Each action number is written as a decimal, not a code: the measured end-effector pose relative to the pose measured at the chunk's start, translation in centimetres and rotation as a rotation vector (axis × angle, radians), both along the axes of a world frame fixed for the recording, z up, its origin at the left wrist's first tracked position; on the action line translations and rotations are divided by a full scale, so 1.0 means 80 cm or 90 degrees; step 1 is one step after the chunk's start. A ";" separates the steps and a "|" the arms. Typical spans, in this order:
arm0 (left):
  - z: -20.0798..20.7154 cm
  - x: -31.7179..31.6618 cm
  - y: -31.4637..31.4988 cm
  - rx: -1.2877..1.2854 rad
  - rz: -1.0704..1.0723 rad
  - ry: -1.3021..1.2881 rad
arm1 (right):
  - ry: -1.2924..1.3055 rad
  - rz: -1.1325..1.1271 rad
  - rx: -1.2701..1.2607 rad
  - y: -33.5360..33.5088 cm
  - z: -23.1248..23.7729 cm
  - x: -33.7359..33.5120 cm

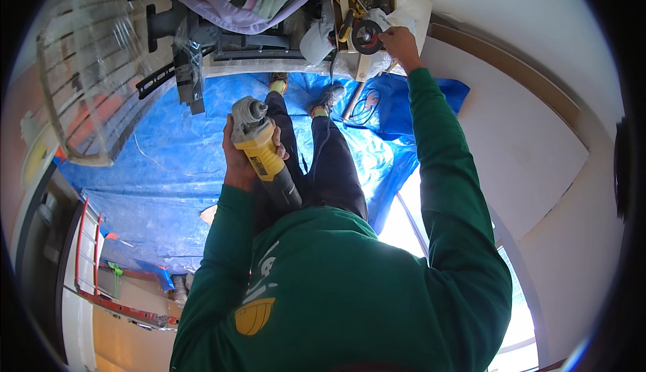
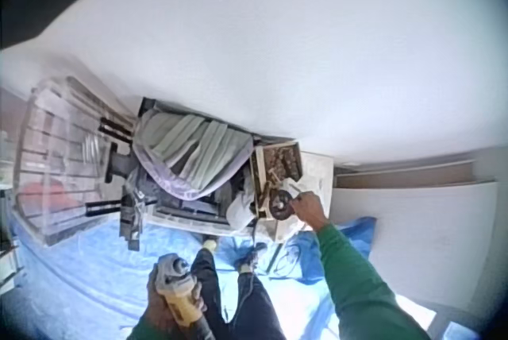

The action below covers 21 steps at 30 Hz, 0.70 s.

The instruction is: The person prepares an angle grinder by attaching a cutting disc, then climbs a ladder and uses a screwdriver to fasten metal ceiling grid components. The person handles the grinder, cutting disc, screwdriver, and metal grid parts during the sequence.

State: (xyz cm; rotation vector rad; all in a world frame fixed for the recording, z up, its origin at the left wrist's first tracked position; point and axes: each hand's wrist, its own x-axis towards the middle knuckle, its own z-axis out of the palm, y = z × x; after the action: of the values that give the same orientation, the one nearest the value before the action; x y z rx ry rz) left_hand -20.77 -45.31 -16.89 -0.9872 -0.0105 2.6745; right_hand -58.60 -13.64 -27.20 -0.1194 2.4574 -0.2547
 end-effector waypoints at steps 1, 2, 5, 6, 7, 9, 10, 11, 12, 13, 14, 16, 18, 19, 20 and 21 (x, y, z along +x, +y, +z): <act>0.002 -0.003 -0.001 0.002 -0.005 0.016 | 0.036 0.002 -0.059 0.000 0.011 0.007; 0.003 -0.007 -0.002 0.004 -0.014 0.027 | 0.063 -0.009 -0.105 0.001 0.026 0.017; 0.010 -0.022 -0.007 0.032 -0.018 0.070 | 0.166 -0.051 -0.147 -0.005 0.089 0.056; 0.014 -0.027 -0.010 0.048 -0.019 0.095 | 0.209 -0.057 -0.149 -0.011 0.114 0.073; 0.019 -0.034 -0.013 0.030 -0.026 0.102 | 0.226 -0.061 -0.164 -0.017 0.141 0.091; 0.029 -0.052 -0.020 0.001 -0.052 0.132 | 0.276 -0.047 -0.216 -0.031 0.194 0.128; 0.035 -0.061 -0.020 0.035 -0.049 0.129 | 0.318 0.012 -0.247 -0.037 0.218 0.145; 0.041 -0.070 -0.020 0.044 -0.030 0.145 | 0.369 0.081 -0.290 -0.044 0.239 0.159; 0.044 -0.082 -0.019 0.053 -0.013 0.161 | 0.421 0.150 -0.333 -0.051 0.258 0.172; 0.048 -0.091 -0.016 0.075 0.012 0.163 | 0.427 0.177 -0.368 -0.057 0.274 0.184; 0.051 -0.100 -0.013 0.065 -0.005 0.176 | 0.421 0.203 -0.374 -0.054 0.289 0.200; 0.053 -0.114 -0.006 0.076 -0.011 0.194 | 0.403 0.244 -0.395 -0.060 0.301 0.222; 0.054 -0.122 0.000 0.067 -0.041 0.205 | 0.406 0.269 -0.437 -0.060 0.299 0.240; 0.054 -0.125 0.002 0.033 -0.057 0.208 | 0.389 0.279 -0.442 -0.058 0.297 0.247; 0.053 -0.127 0.005 0.022 -0.066 0.215 | 0.398 0.286 -0.463 -0.056 0.291 0.252; 0.053 -0.126 0.010 0.010 -0.085 0.227 | 0.384 0.274 -0.452 -0.050 0.290 0.258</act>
State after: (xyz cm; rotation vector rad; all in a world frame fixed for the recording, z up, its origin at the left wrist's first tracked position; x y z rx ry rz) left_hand -30.84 -44.55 -12.64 -0.4762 0.1043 2.6803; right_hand -37.93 -17.61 -3.96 -1.1547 2.7009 -1.0014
